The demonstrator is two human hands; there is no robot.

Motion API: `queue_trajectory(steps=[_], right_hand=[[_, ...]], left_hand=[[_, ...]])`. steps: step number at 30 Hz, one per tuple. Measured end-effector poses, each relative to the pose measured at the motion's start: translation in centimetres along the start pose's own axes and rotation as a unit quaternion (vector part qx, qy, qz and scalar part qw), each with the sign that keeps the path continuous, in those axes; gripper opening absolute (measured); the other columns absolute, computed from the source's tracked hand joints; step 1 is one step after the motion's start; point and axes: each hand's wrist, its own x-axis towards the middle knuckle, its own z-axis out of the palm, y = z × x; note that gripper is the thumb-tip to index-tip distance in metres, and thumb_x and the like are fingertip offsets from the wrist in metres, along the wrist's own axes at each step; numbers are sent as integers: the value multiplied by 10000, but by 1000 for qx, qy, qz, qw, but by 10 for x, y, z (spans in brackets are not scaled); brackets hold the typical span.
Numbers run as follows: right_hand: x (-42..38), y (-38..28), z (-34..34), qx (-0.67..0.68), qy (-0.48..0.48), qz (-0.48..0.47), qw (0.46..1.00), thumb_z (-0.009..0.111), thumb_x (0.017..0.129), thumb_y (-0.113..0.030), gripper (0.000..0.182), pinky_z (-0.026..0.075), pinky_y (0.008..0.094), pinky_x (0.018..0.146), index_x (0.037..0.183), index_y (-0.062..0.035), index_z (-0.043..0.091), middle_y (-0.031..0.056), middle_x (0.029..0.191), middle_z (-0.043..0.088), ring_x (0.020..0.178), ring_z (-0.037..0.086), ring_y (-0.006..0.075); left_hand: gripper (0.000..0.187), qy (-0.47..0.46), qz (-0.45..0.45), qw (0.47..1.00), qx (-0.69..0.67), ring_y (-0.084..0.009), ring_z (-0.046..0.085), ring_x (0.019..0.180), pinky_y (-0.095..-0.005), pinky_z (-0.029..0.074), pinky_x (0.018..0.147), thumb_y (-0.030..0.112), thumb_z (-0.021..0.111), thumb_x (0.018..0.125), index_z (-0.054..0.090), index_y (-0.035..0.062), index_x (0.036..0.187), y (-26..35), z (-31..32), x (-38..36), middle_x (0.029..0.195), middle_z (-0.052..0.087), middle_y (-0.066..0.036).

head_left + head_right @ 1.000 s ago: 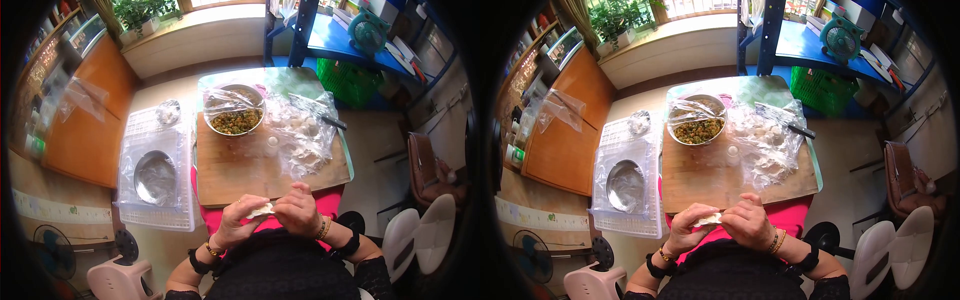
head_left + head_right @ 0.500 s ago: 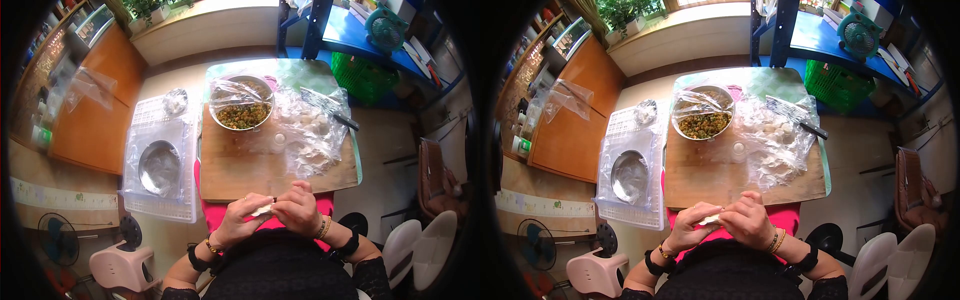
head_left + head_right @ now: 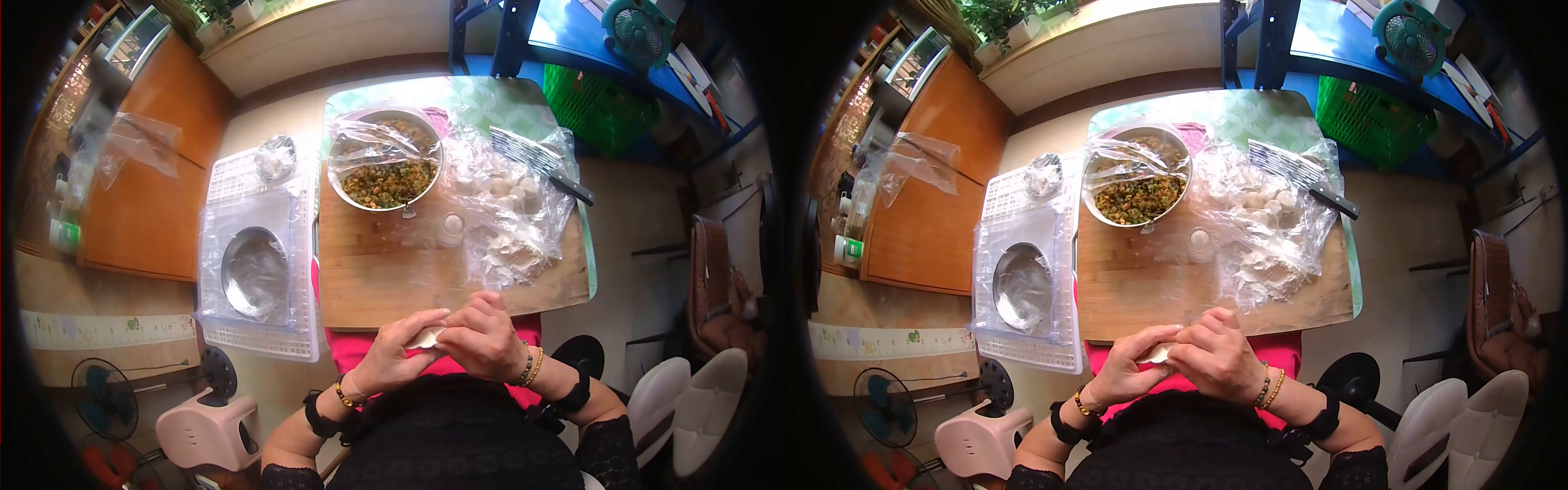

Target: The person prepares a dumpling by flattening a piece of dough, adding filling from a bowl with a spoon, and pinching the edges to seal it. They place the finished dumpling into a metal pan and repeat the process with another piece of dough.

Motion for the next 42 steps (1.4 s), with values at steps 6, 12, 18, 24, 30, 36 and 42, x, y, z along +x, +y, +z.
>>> queue_trajectory(steps=[6, 12, 18, 24, 30, 36, 42], right_hand=[[-3, 4, 7, 45, -14, 36, 998, 743, 752, -113, 165, 394, 367, 804, 868, -95, 626, 26, 860, 608, 789, 561, 217], [4, 2, 0, 57, -1, 85, 995, 741, 750, -123, 157, 394, 373, 810, 851, -99, 623, 29, 848, 601, 795, 566, 223], [0, 7, 11, 48, -56, 46, 996, 715, 781, -147, 107, 394, 388, 854, 844, -112, 635, 29, 849, 603, 832, 577, 209], [-7, 14, 0, 67, -14, 132, 989, 718, 787, -161, 209, 386, 394, 906, 973, -91, 651, 49, 920, 637, 886, 597, 223], [-23, 19, 2, 19, -10, 150, 988, 741, 779, -184, 195, 381, 393, 899, 936, -99, 663, 21, 867, 653, 829, 611, 203], [-20, 17, 13, 4, -12, 143, 990, 731, 789, -171, 111, 377, 400, 897, 839, -118, 648, 2, 822, 653, 775, 603, 183], [-16, 19, 10, 10, -12, 126, 992, 738, 761, -132, 106, 376, 396, 886, 819, -120, 651, 11, 808, 639, 765, 595, 194]], left_hand=[[521, -9, -3, 1000, 3, -250, 643, 1049, -320, 504, 878, 4, 708, 789, 525, 3, 1277, -6, -1, 2, 1148, 640, -163], [502, -16, -33, 999, -39, -218, 630, 1054, -308, 491, 882, 1, 685, 805, 521, -3, 1279, -2, -1, 6, 1148, 635, -151], [464, -38, -73, 995, -50, -167, 618, 1030, -287, 487, 865, 35, 669, 836, 528, -6, 1276, -8, -1, 3, 1137, 636, -117], [383, 21, -161, 969, -185, -119, 600, 1020, -272, 492, 904, 40, 641, 881, 559, -8, 1252, -13, -8, 1, 1142, 631, -69], [387, 35, -179, 960, -212, -123, 598, 1040, -277, 490, 925, 43, 647, 880, 559, -4, 1254, -14, -10, 2, 1134, 641, -72], [381, 19, -182, 956, -230, -115, 594, 1038, -270, 499, 918, 34, 642, 888, 552, -5, 1256, -14, -9, 2, 1143, 628, -68], [372, 6, -198, 951, -239, -113, 601, 1017, -259, 502, 905, 24, 636, 893, 550, -13, 1253, -17, -6, 0, 1128, 631, -66]])
